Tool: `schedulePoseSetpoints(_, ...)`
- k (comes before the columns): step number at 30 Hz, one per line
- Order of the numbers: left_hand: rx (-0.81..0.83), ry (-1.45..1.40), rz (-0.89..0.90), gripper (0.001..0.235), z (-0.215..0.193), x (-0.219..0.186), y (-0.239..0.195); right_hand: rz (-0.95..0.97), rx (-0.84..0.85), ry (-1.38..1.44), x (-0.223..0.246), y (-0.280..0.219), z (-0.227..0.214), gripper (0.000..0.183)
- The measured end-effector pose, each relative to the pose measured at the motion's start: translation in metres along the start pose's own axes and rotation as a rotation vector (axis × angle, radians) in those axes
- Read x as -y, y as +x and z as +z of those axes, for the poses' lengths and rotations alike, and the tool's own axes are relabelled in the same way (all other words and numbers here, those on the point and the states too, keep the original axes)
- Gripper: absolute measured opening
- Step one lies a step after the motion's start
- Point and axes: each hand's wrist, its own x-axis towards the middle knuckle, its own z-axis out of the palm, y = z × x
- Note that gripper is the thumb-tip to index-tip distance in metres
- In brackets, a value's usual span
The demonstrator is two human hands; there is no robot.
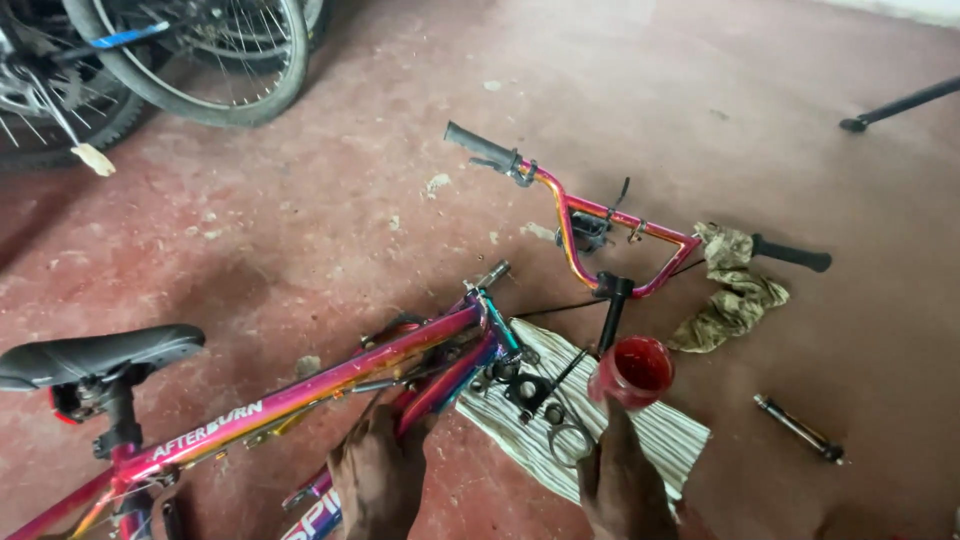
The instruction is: The person sits on the floor and wipes a bicycle headset bearing with a cloth. They then wipe the handlebars and the top tube of the bicycle frame with the same cloth.
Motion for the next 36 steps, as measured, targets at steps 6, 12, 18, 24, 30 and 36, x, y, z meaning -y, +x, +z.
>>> schedulePoseSetpoints(6, -0.405, -0.098, 0.299, 0.042, 0.061, 0.03, 0.03, -0.278, -0.142, 0.187, -0.053, 0.076, -0.014, 0.084)
schedulePoseSetpoints(12, -0.357, -0.086, 0.322, 0.045, 0.054, 0.025, 0.034, -0.245, -0.207, 0.11, -0.018, 0.141, -0.122, 0.061)
schedulePoseSetpoints(18, -0.346, 0.014, 0.197, 0.048, 0.049, 0.011, 0.017, -0.318, -0.467, -0.184, -0.02, 0.14, -0.153, 0.07)
schedulePoseSetpoints(24, -0.336, 0.053, 0.24, 0.053, 0.067, 0.022, 0.018, -0.536, -0.088, -0.117, -0.047, 0.114, -0.11, 0.054)
schedulePoseSetpoints(30, -0.31, -0.054, 0.278, 0.051, 0.054, 0.01, 0.023, -0.5, 0.073, -0.363, -0.034, 0.129, -0.117, 0.056)
schedulePoseSetpoints(36, -0.307, -0.002, 0.223, 0.047, 0.051, 0.01, 0.02, -0.434, 0.286, -0.496, -0.028, 0.14, -0.11, 0.056)
